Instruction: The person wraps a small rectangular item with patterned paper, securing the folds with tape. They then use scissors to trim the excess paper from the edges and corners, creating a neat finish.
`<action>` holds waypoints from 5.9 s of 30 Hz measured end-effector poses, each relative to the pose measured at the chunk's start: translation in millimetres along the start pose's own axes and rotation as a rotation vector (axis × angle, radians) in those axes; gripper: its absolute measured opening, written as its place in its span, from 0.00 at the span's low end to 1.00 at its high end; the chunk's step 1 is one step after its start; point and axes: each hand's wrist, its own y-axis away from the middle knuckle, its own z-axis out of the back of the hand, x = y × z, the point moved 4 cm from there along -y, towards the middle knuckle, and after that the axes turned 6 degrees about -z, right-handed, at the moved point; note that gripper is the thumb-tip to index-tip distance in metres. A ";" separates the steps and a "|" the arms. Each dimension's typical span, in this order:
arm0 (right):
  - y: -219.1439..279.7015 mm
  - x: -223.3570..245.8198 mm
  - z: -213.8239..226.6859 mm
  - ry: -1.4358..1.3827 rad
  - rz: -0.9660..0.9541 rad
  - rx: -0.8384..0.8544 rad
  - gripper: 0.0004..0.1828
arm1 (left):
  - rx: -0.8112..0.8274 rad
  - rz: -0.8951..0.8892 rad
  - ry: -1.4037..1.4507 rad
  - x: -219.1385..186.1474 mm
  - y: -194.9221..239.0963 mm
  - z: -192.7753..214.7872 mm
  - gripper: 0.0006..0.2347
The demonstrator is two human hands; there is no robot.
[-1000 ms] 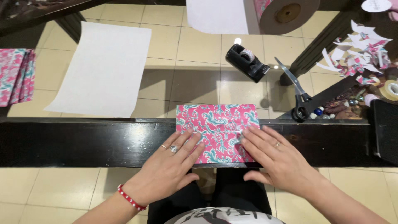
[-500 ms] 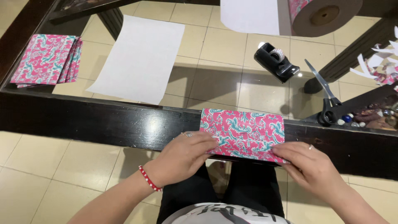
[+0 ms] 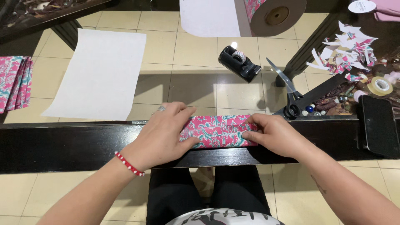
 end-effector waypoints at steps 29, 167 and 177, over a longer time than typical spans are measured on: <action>11.4 -30.5 4.0 -0.368 0.229 -0.228 0.31 | 0.185 -0.233 -0.036 -45.6 -59.0 -27.7 0.24; 17.3 -113.3 70.3 -0.928 -0.032 -0.330 0.15 | 0.039 -0.191 0.226 -78.3 -99.8 -25.0 0.08; 54.1 -109.5 18.7 -1.160 -0.151 -0.079 0.17 | 0.019 -0.197 0.233 -80.4 -98.7 -24.6 0.07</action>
